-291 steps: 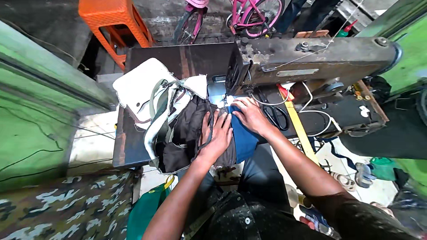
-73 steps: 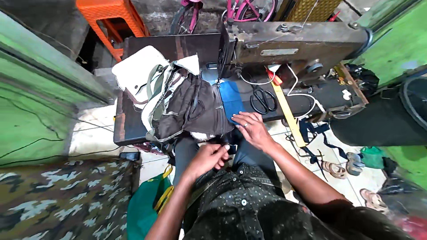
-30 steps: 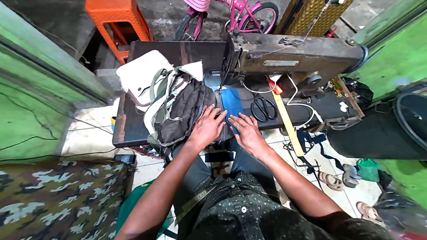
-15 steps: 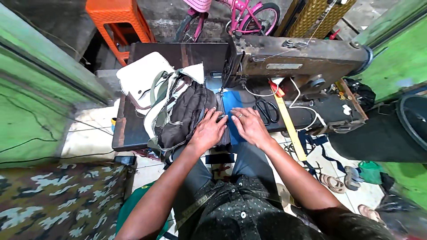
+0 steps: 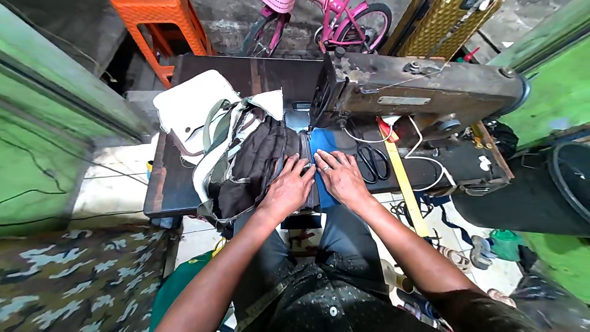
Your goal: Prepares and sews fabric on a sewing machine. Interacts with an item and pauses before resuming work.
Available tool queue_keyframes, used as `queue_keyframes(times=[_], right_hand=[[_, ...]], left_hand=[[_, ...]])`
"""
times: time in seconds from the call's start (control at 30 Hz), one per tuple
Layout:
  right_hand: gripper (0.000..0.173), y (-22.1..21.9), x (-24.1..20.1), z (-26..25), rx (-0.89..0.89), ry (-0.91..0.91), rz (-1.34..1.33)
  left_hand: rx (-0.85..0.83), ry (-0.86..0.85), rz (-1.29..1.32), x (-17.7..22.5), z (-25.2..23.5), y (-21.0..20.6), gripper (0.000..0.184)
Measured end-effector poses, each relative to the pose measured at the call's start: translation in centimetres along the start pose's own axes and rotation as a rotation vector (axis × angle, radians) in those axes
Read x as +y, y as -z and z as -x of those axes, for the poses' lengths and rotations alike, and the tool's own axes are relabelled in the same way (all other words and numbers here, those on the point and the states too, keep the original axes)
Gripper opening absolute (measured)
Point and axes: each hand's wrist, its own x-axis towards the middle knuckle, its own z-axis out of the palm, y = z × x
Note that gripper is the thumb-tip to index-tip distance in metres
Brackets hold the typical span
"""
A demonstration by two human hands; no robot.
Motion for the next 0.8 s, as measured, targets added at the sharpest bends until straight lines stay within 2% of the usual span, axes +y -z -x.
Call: queue_keyframes(times=[0.37,0.8], right_hand=[[0.042,0.2,0.9,-1.5,-0.035,0.029,0.064],[0.046,0.5,1.2,-2.9,-0.096,0.036,0.082]], left_hand=[[-0.09,0.072,0.009,0.0,-1.2,0.4,0.043],[-0.061,0.095,0.005,-0.5,-2.4,-0.1,0.043]])
